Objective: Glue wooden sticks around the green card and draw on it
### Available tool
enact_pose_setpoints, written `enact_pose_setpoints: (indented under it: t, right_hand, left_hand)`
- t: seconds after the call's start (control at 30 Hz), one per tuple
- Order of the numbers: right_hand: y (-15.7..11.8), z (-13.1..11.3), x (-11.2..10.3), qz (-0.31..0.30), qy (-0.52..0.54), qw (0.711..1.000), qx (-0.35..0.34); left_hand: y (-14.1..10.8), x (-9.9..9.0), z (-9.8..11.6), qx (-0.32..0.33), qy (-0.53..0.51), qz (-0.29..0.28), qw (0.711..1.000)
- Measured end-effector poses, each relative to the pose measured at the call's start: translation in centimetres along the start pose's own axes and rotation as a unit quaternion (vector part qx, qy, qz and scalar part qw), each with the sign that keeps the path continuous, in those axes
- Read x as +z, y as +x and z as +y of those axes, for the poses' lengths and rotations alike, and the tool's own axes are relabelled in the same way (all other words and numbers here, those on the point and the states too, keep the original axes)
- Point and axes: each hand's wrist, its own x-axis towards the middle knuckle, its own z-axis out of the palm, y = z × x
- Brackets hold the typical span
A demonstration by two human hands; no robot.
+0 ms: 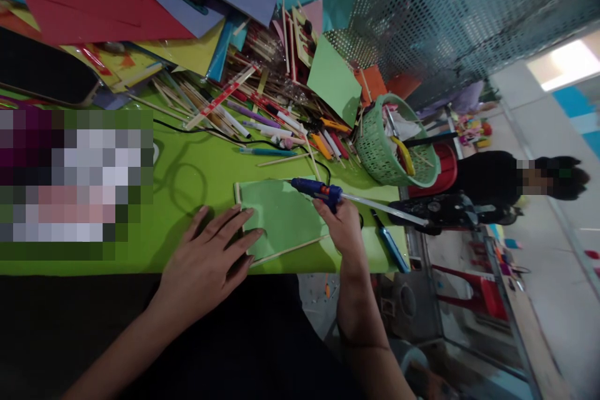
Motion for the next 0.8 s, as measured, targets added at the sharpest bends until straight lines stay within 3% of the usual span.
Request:
enact_pose_setpoints:
  t: [0.8]
  right_hand:
    - [-0.03, -0.36, -0.06, -0.005, -0.021, 1.000, -0.015]
  left_hand:
    - [0.11, -0.19, 0.11, -0.001, -0.001, -0.009, 1.000]
